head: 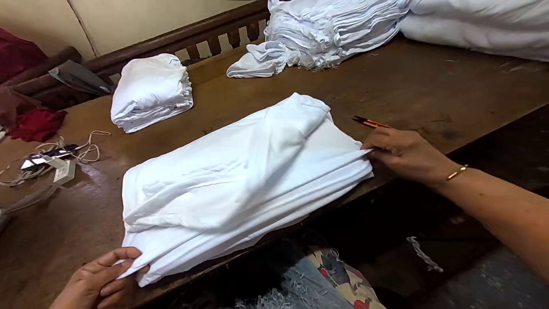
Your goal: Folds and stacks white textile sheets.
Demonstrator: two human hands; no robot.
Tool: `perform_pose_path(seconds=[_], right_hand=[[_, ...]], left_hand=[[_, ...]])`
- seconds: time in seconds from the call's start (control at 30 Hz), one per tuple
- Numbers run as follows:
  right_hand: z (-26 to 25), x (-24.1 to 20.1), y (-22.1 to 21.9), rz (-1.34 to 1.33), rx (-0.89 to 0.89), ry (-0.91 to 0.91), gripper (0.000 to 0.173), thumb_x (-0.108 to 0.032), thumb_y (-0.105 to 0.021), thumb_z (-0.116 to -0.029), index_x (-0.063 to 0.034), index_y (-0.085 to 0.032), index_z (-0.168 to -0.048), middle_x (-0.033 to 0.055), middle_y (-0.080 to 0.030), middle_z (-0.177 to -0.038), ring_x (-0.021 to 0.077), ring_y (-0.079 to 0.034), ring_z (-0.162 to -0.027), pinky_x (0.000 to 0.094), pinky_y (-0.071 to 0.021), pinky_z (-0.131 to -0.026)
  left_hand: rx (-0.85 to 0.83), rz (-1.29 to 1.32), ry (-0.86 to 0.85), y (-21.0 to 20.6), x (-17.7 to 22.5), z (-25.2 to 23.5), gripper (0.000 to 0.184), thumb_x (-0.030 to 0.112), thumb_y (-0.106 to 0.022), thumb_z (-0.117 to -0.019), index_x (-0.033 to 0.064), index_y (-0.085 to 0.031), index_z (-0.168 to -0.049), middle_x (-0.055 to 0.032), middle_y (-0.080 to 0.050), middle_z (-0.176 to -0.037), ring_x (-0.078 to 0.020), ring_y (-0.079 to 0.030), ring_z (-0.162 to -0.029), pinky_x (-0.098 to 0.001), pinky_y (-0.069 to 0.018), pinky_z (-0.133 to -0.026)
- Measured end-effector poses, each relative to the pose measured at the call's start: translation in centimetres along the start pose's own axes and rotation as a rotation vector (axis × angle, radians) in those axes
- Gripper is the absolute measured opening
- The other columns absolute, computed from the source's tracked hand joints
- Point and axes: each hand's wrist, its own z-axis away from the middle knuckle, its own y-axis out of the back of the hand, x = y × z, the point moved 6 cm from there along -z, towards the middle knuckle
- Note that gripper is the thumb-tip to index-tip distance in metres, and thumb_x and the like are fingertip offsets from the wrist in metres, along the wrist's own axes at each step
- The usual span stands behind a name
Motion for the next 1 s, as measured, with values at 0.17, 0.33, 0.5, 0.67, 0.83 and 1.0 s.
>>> perform_pose_path(seconds=[0.17, 0.33, 0.5, 0.67, 0.83, 1.0], right_hand=[[-3.3, -3.2, 1.8, -0.197, 0.042, -0.155, 0.012, -0.011, -0.066, -0.0941, -0.0037, -0.068, -0.103, 0.0101, -0.064, -0.099, 0.0144, -0.063, -0.074, 0.0337, -0.0578, -0.067], [-5.6, -3.9, 1.3, -0.455, 0.116, -0.44, 0.004, 0.0, -0.065, -0.0934, 0.001, -0.062, -0.091, 0.0097, -0.069, -0.083, 0.0175, -0.07, -0.066, 0.0364, -0.0629, -0.064], [-5.4, -4.2, -1.3, -0.608, -0.017, -0.486, 0.032, 0.001, -0.075, -0.0863, 0.0008, -0.064, -0.116, 0.0151, -0.065, -0.105, 0.0225, -0.068, -0.083, 0.0421, -0.0611, -0.073], [-5.6, -4.2, -1.7, -0.568, 0.095, -0.558, 0.01, 0.005, -0.073, -0.086, -0.001, -0.07, -0.093, 0.0068, -0.068, -0.076, 0.0124, -0.064, -0.058, 0.0288, -0.0575, -0.055], [-6.3, -3.7, 0.0, -0.743, 0.157, -0.656, 0.004, 0.0, -0.055, -0.1012, -0.0008, -0.057, -0.098, 0.0095, -0.07, -0.083, 0.0192, -0.074, -0.066, 0.0376, -0.0654, -0.061], [-4.5, -3.9, -3.7, -0.723, 0.051, -0.525, 0.034, 0.004, -0.072, -0.0816, -0.0004, -0.06, -0.113, 0.0102, -0.067, -0.092, 0.0156, -0.067, -0.077, 0.0347, -0.0598, -0.071]], left_hand=[[0.176, -0.45, -0.264, -0.8, 4.9, 0.7, 0.033, 0.014, -0.054, -0.0991, 0.0035, -0.07, -0.127, -0.0049, -0.074, -0.115, -0.0119, -0.072, -0.096, -0.0307, -0.0606, -0.081], [0.299, -0.112, -0.137, -1.6, 5.1, 0.8, 0.03, 0.0, -0.044, -0.1026, 0.0033, -0.067, -0.122, 0.003, -0.073, -0.094, 0.0007, -0.057, -0.057, -0.0137, -0.048, -0.051], [0.188, -0.016, -0.079, -1.7, 3.1, -0.4, 0.031, 0.001, -0.045, -0.0955, 0.0045, -0.071, -0.113, -0.0002, -0.072, -0.089, 0.0011, -0.052, -0.053, -0.0137, -0.041, -0.045], [0.285, -0.013, -0.16, -1.2, 4.1, -0.3, 0.026, -0.002, -0.05, -0.0968, 0.0037, -0.074, -0.106, -0.0023, -0.076, -0.091, -0.0054, -0.069, -0.071, -0.02, -0.0574, -0.06], [0.245, -0.103, -0.159, -2.2, 5.9, 0.3, 0.036, -0.006, -0.05, -0.0947, 0.0036, -0.07, -0.123, -0.0044, -0.074, -0.102, 0.0005, -0.052, -0.053, -0.0136, -0.0394, -0.044], [0.144, 0.078, -0.079, -3.0, 3.7, -0.8, 0.036, -0.001, -0.045, -0.0951, 0.0034, -0.07, -0.121, -0.0038, -0.07, -0.091, 0.0034, -0.042, -0.046, -0.011, -0.0315, -0.039]])
